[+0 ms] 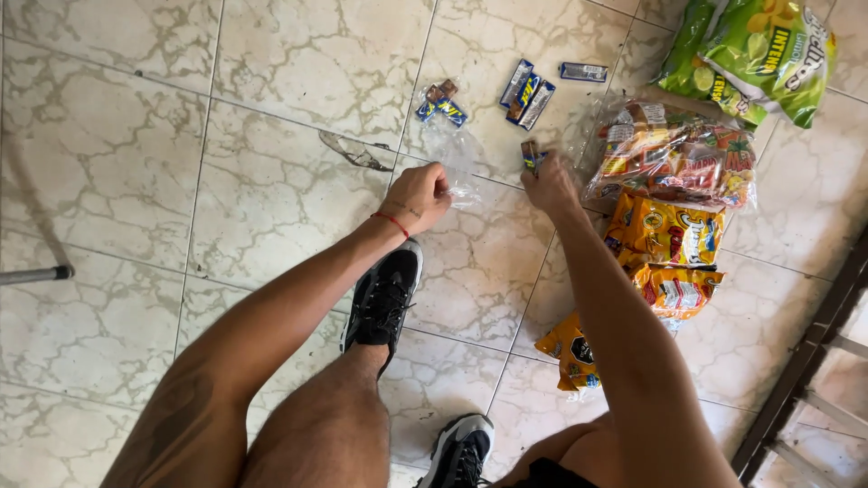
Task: The person gathers small snack packets from the floor and places them into a clear plastic bag. They then retrieve two bags of chips from a shelf and add them to the pile on the floor. Finally, they open a black plastic bag and begin placing the snacks inside.
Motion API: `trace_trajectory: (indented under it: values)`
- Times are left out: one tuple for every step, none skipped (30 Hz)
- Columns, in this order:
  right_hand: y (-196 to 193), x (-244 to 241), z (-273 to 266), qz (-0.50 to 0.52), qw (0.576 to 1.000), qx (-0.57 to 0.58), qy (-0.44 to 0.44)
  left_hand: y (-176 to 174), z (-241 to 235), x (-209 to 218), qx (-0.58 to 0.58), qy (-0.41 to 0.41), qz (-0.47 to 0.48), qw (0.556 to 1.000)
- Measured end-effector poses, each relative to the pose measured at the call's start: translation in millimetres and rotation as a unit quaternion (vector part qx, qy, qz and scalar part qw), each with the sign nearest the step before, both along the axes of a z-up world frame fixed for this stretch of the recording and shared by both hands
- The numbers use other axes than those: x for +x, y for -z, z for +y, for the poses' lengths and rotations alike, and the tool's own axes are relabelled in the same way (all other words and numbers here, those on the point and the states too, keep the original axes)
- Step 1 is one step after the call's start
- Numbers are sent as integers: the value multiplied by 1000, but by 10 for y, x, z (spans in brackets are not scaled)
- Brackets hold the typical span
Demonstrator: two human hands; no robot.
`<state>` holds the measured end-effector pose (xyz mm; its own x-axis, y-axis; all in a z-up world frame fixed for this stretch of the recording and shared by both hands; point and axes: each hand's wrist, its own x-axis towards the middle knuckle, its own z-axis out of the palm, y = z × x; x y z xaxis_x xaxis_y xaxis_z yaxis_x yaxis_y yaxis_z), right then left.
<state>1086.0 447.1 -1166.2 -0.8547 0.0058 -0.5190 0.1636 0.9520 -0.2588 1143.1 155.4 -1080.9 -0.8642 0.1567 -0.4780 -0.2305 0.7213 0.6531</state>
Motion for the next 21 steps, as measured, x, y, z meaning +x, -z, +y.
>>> trace_trajectory:
  values:
    - [136, 185, -66, -3, 1000, 0, -5, 2, 9, 10, 0, -5, -3, 1000]
    - [267, 372, -129, 84, 990, -113, -6, 2, 17, 20, 10, -19, -7, 1000]
    - [395, 520, -193, 171, 959, -224, -6, -3, 22, -10, 19, -32, -8, 999]
    - [74, 649, -357, 171, 959, -226, -10, -4, 26, -23, 18, -36, -7, 999]
    - [-250, 800, -506, 150, 949, -278, 23, -6, 40, -21, 36, -46, -9, 998]
    - [-575, 952, -647, 129, 934, -329, 56, -8, 61, -20, 55, -56, -12, 997]
    - [-759, 979, -768, 129, 934, -327, 55, -21, 70, -27, 56, -56, -11, 997]
    - [-943, 1003, -884, 161, 922, -351, 38, -34, 85, -36, 75, -67, -16, 995]
    - [-1126, 1001, -990, 195, 907, -374, 21, -48, 111, -79, 95, -76, -18, 992]
    - [-1021, 951, -925, 199, 907, -372, 21, -65, 128, -118, 97, -74, -15, 992]
    - [-908, 917, -880, 168, 933, -319, -18, -79, 122, -132, 98, -79, -9, 992]
    - [-792, 885, -836, 136, 953, -264, -57, -90, 114, -144, 98, -83, -3, 992]
    - [-689, 813, -774, 134, 953, -265, -60, -77, 130, -180, 98, -87, -3, 991]
    - [-584, 744, -713, 107, 968, -211, -86, -64, 143, -214, 96, -76, 9, 992]
    - [-480, 674, -664, 81, 978, -157, -112, -54, 146, -248, 94, -64, 21, 993]
    - [-569, 586, -727, 80, 977, -158, -115, -169, 152, -233, 93, -68, 21, 993]
    - [-666, 496, -770, 40, 983, -137, -113, -287, 177, -235, 89, -65, 20, 994]
    - [-764, 404, -808, 0, 987, -117, -109, -405, 208, -241, 85, -63, 19, 994]
    - [-829, 339, -855, 1, 987, -116, -108, -388, 205, -272, 86, -61, 20, 994]
    - [-892, 274, -903, -21, 990, -86, -110, -370, 203, -303, 76, -60, 21, 995]
    - [-954, 213, -946, -44, 991, -56, -112, -347, 204, -326, 67, -60, 22, 996]
